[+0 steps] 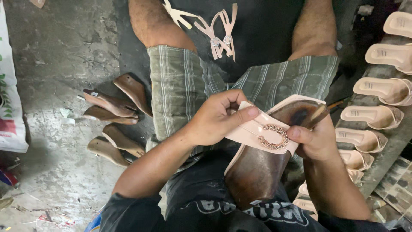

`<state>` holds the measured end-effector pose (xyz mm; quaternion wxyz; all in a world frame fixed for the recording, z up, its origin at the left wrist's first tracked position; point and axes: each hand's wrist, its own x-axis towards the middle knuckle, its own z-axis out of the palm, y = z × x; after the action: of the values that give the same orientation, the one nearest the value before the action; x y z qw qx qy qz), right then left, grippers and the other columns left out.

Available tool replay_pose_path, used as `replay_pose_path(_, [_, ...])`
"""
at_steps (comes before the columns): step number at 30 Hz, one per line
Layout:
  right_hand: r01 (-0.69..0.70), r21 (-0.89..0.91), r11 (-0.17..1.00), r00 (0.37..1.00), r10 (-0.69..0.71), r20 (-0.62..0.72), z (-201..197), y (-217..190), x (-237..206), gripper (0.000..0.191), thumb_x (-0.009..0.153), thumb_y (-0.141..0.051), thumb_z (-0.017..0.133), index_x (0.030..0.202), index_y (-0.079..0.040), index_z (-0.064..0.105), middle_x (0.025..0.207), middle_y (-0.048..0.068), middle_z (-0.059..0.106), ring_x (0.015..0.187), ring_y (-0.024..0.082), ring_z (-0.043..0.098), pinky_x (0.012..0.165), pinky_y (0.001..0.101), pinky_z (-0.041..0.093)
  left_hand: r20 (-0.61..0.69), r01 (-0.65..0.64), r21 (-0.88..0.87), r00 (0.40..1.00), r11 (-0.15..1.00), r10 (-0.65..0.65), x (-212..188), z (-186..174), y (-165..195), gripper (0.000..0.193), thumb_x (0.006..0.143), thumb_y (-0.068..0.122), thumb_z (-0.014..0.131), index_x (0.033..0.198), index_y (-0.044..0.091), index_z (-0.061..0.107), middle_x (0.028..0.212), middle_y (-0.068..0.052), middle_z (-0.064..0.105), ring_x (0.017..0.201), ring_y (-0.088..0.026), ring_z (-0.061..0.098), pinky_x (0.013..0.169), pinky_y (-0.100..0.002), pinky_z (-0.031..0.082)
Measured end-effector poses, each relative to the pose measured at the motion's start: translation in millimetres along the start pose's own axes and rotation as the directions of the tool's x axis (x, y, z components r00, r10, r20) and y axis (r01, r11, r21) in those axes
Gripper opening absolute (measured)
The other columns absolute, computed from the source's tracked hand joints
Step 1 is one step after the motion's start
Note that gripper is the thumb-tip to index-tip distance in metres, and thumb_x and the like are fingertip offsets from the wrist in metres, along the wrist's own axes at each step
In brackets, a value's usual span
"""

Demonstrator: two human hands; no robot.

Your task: The person assembles beige sandals by attaching straps and decorative elements to the soles using a wooden last and a hammer. The person repeatedly hammers the straps into place, applies adhesive strips, and places finished sandals on a nearby wooden rack.

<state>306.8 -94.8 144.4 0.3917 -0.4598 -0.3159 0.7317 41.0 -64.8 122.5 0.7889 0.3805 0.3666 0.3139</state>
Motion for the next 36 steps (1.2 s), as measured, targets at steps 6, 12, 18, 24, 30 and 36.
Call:
replay_pose_path(6, [-0.044, 0.025, 0.999, 0.997, 0.042, 0.057, 6, -6, 4, 0.055, 0.082, -0.025, 0.089, 0.116, 0.013, 0.068, 0.099, 0.019, 0.075, 0.086, 0.024, 0.072, 0.074, 0.0325, 0.059, 0.133, 0.053, -0.164, 0.991, 0.985, -0.031, 7, -1, -14, 0.023, 0.104, 0.022, 0.071, 0.096, 0.002, 0.062, 0.086, 0.002, 0.065, 0.079, -0.003, 0.058, 0.064, -0.021, 0.045])
replay_pose_path(12, [0.017, -0.080, 0.997, 0.971, 0.003, 0.238, 13, -17, 10, 0.058, 0.081, -0.037, 0.086, 0.113, 0.008, 0.068, 0.116, 0.016, 0.072, 0.100, 0.023, 0.071, 0.086, 0.0337, 0.059, 0.454, 0.291, -0.546, 0.891, 0.786, -0.015, 22, 16, -53, 0.091, 0.082, 0.057, 0.082, 0.145, 0.007, 0.041, 0.133, -0.009, 0.054, 0.129, -0.017, 0.057, 0.110, -0.033, 0.050])
replay_pose_path(18, [-0.061, 0.014, 0.998, 0.984, 0.057, 0.169, -6, -2, 15, 0.061, 0.082, -0.036, 0.091, 0.112, 0.012, 0.069, 0.100, 0.018, 0.074, 0.088, 0.024, 0.072, 0.080, 0.0342, 0.058, 0.384, 0.187, -0.610, 0.920, 0.770, 0.080, 36, 32, -85, 0.094, 0.084, 0.064, 0.077, 0.148, 0.009, 0.036, 0.133, -0.009, 0.054, 0.127, -0.021, 0.056, 0.106, -0.037, 0.050])
replay_pose_path(24, [-0.118, 0.162, 0.980, 0.991, 0.107, 0.074, -34, 21, 10, 0.065, 0.081, -0.038, 0.092, 0.117, 0.010, 0.068, 0.096, 0.015, 0.072, 0.085, 0.022, 0.070, 0.076, 0.0309, 0.057, 0.309, 0.401, -0.420, 0.907, 0.814, -0.287, 4, 8, -80, 0.055, 0.105, 0.049, 0.058, 0.124, -0.002, 0.070, 0.106, -0.011, 0.068, 0.090, -0.017, 0.059, 0.079, -0.029, 0.053])
replay_pose_path(30, [-0.070, 0.254, 0.965, 0.987, 0.031, 0.155, -38, 29, 7, 0.057, 0.083, -0.036, 0.093, 0.110, 0.008, 0.069, 0.100, 0.016, 0.069, 0.082, 0.019, 0.066, 0.070, 0.0270, 0.053, 0.327, 0.360, -0.357, 0.913, 0.862, -0.245, -10, 4, -69, 0.045, 0.097, 0.039, 0.065, 0.114, -0.003, 0.066, 0.105, -0.007, 0.068, 0.097, -0.014, 0.067, 0.074, -0.034, 0.066])
replay_pose_path(36, [0.127, 0.180, 0.976, 0.925, -0.182, 0.333, -31, 11, 6, 0.050, 0.083, -0.036, 0.091, 0.115, -0.001, 0.073, 0.096, 0.014, 0.070, 0.080, 0.017, 0.060, 0.074, 0.0294, 0.047, 0.520, 0.511, -0.189, 0.776, 0.838, -0.356, 8, 21, -107, 0.061, 0.094, 0.035, 0.084, 0.119, -0.015, 0.060, 0.103, -0.014, 0.048, 0.093, -0.026, 0.046, 0.075, -0.038, 0.042])
